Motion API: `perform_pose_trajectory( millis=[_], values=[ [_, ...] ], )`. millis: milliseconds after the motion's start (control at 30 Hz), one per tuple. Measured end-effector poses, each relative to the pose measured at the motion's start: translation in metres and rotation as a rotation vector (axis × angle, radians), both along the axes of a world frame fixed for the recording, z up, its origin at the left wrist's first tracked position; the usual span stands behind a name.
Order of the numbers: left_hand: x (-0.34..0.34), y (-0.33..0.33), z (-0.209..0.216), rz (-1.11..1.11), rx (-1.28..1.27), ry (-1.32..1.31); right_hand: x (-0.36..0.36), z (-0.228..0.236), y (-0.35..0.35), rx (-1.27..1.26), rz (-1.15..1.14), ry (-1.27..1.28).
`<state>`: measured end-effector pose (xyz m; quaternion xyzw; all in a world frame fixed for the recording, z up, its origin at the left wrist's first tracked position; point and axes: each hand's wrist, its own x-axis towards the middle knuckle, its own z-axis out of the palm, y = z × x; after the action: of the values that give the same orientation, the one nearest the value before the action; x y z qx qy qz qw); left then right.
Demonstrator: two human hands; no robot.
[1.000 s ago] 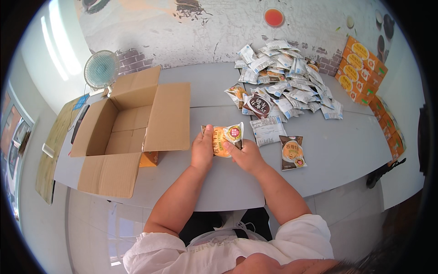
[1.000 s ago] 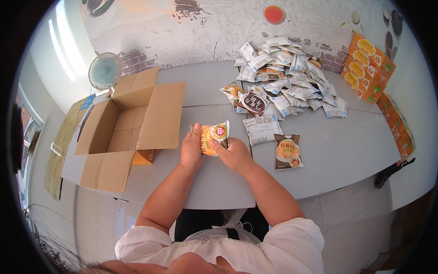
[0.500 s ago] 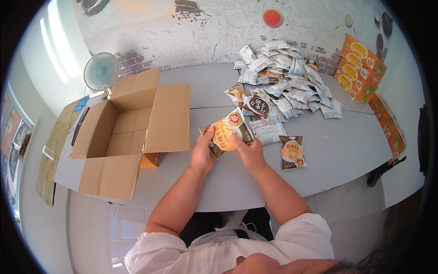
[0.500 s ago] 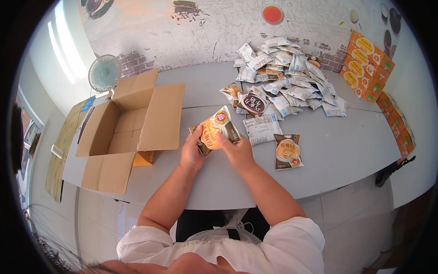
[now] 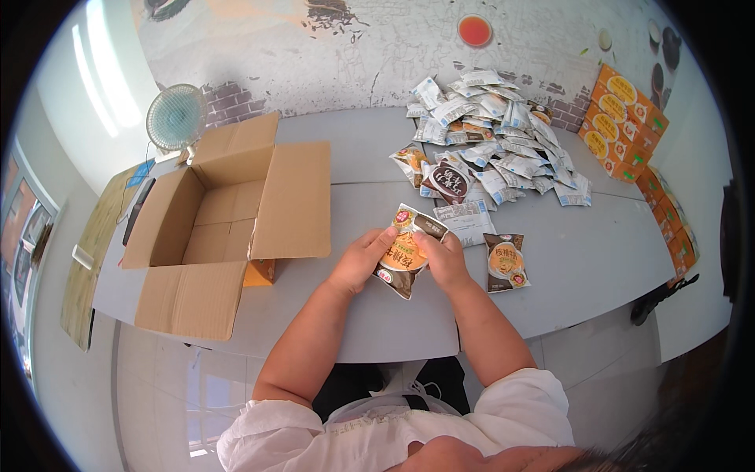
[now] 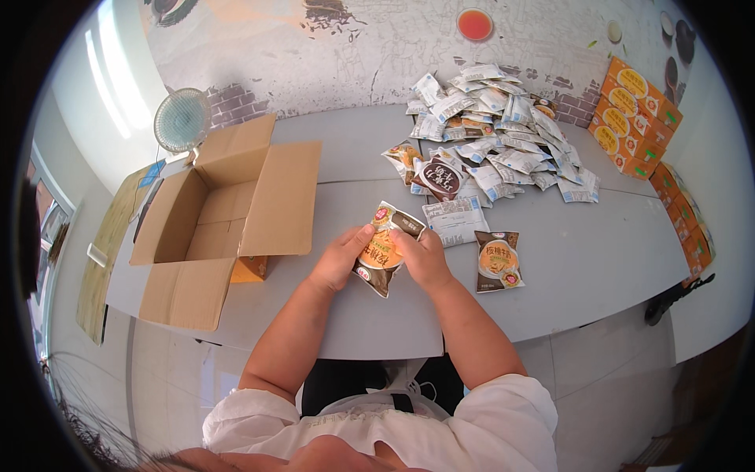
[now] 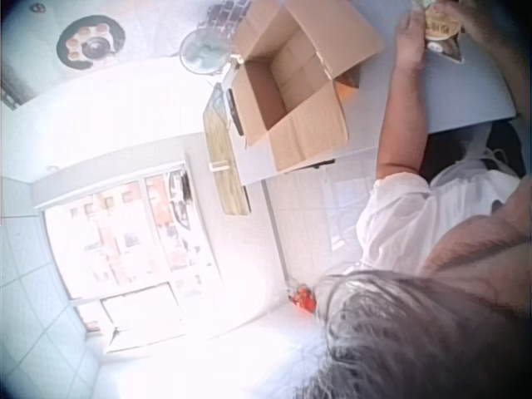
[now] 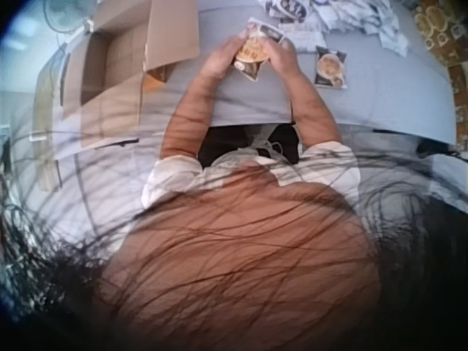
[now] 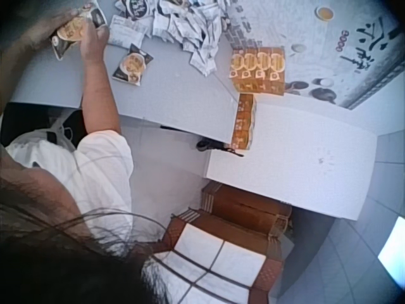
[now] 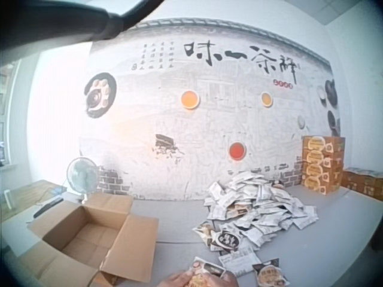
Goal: The person opens the flaps of a cardboard box, handles several snack packets one at a time by turning them over, and places them into the box.
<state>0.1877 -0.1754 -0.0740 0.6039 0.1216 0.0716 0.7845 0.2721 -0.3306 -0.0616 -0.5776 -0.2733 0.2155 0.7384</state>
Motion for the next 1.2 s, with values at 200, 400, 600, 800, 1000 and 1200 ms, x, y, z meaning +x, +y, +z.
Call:
perform_pose_trajectory(
  millis=[200, 400, 600, 800, 1000, 1200],
  values=[
    [-0.007, 0.005, 0.015, -0.138, 0.044, 0.09, 0.01, -0.011, -0.007, -0.026, 0.111, -0.099],
    [-0.003, -0.01, 0.0, -0.051, -0.045, 0.019, 0.001, -0.01, 0.001, -0.065, 0.086, -0.149],
    [0.006, -0.009, -0.019, 0.15, 0.136, -0.055, 0.0, -0.005, 0.007, -0.144, -0.004, -0.146],
    [0.006, -0.006, -0.026, 0.321, 0.297, -0.11, -0.006, 0.0, 0.005, -0.299, 0.126, -0.191],
    [-0.002, -0.012, -0.006, 0.377, 0.58, -0.038, -0.012, -0.003, 0.004, -0.252, 0.105, -0.195],
    [-0.006, -0.014, -0.004, 0.36, 0.584, -0.09, -0.012, -0.005, 0.0, -0.276, 0.104, -0.285]
  ],
)
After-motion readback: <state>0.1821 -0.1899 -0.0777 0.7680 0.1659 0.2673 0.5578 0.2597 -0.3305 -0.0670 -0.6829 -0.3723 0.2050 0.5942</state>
